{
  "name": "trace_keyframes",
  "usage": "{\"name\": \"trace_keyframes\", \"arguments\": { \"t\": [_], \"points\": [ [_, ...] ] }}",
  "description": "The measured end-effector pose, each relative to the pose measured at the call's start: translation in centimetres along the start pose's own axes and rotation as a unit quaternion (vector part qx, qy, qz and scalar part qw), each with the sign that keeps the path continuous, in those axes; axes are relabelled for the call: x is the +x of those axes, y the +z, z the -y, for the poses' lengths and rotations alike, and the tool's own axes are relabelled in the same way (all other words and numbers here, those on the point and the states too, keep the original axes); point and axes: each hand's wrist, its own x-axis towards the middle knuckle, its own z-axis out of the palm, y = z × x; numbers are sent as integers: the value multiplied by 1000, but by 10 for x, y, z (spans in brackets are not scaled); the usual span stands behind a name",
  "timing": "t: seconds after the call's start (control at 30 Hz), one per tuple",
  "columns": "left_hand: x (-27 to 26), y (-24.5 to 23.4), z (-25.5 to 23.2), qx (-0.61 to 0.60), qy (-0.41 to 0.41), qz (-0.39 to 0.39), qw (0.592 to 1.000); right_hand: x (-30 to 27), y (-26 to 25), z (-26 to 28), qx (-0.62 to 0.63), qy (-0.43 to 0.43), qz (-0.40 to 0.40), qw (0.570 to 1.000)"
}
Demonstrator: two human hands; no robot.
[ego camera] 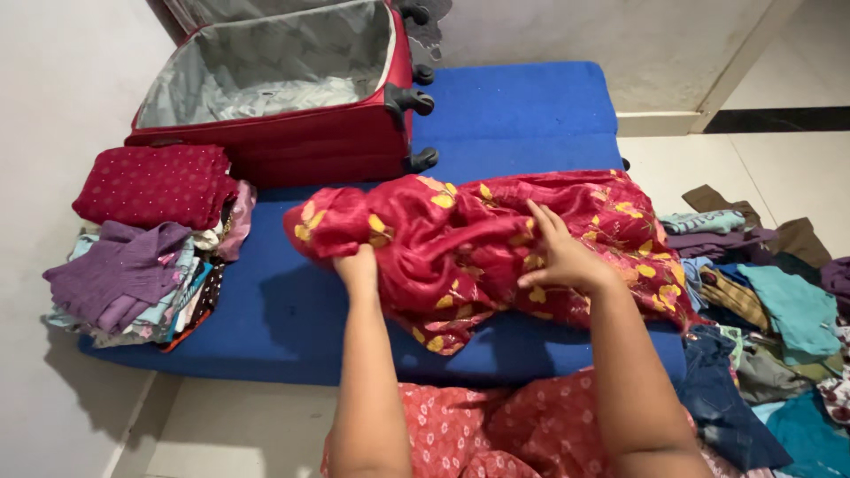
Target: The person folds several garments on a blue mat, including a red patterned cloth, a purple top, a floral dress, jeans, and a light blue shirt. Folded items are stacked on the left side of the mat, and one item is placed into an open red suitcase.
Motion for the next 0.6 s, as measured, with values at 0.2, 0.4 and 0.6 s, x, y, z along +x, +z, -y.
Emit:
{"name": "trace_keyframes", "arguments": {
  "t": [0.2,0.4,0.6],
  "points": [
    [-96,34,-60,285,-18,270,920,36,96,-43,-203,81,115,969],
    [-130,15,-132,176,29,644,743,56,131,-100,-238,92,89,963],
    [-126,33,-170,195,-158,572,781,79,79,-161,-274,132,-34,952]
  ]
}}
